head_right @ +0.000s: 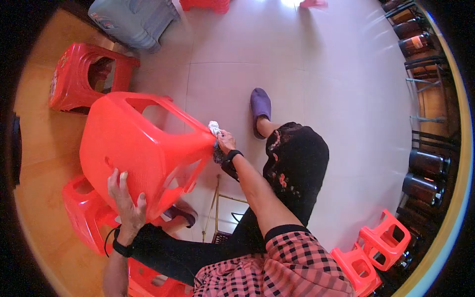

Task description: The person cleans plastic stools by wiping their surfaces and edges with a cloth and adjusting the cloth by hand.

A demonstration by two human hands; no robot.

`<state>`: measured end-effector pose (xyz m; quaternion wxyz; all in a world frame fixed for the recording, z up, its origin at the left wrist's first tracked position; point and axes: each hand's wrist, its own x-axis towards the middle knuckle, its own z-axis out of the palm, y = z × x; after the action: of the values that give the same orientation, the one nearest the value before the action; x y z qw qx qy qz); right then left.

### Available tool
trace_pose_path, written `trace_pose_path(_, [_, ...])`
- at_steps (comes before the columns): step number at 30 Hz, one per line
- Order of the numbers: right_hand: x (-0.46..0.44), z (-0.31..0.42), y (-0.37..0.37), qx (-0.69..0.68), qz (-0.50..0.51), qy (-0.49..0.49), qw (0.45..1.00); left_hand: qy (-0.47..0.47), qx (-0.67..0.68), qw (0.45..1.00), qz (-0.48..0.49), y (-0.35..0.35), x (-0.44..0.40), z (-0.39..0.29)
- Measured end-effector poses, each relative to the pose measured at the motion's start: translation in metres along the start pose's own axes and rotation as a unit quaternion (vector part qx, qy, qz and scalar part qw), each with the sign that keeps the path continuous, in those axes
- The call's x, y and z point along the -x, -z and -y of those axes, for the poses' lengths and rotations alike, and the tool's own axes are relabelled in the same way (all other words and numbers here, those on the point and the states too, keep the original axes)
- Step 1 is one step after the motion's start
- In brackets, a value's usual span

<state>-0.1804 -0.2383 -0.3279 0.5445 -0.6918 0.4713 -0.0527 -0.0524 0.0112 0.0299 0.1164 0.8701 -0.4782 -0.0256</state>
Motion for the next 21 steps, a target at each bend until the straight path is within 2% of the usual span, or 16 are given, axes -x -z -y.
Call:
trace_pose_path(1, [-0.003,-0.004,-0.002,-0.036,0.019,-0.069,0.997,0.001,-0.002,1.000,0.002,0.000,0.000,0.001])
trace_pose_path(2, [-0.002,-0.008,-0.003,-0.036,0.020,-0.071,0.997,0.005,-0.004,1.000,0.008,0.001,0.001,0.001])
trace_pose_path(4, [0.004,-0.018,-0.001,0.067,-0.043,-0.107,0.991,0.010,-0.004,1.000,0.012,0.001,0.001,0.000])
trace_pose_path(5, [0.004,-0.026,-0.003,0.076,-0.067,-0.101,0.990,0.012,-0.009,1.000,0.016,0.001,0.000,0.000])
trace_pose_path(8, [0.010,-0.008,0.001,0.072,-0.014,-0.152,0.986,0.011,-0.014,1.000,0.016,0.001,0.000,-0.001])
trace_pose_path(10, [-0.005,-0.034,-0.015,0.068,-0.006,-0.119,0.991,0.007,-0.014,1.000,0.004,0.001,-0.001,-0.003])
trace_pose_path(13, [-0.017,-0.062,-0.026,-0.167,0.050,-0.179,0.968,0.012,-0.002,1.000,-0.011,-0.001,-0.005,-0.004])
trace_pose_path(16, [-0.032,-0.089,-0.066,0.086,-0.005,-0.218,0.972,0.017,-0.021,0.999,-0.023,-0.002,-0.004,-0.005])
trace_pose_path(18, [-0.058,-0.152,-0.107,0.102,0.017,-0.155,0.982,0.013,-0.022,0.999,-0.025,-0.002,-0.005,-0.006])
trace_pose_path(20, [0.022,-0.005,-0.023,-0.045,-0.023,-0.243,0.969,0.006,-0.017,0.999,-0.052,-0.004,-0.005,-0.006])
trace_pose_path(21, [0.020,0.003,-0.017,-0.046,-0.036,-0.229,0.972,0.006,-0.013,0.999,-0.052,-0.006,-0.006,-0.004])
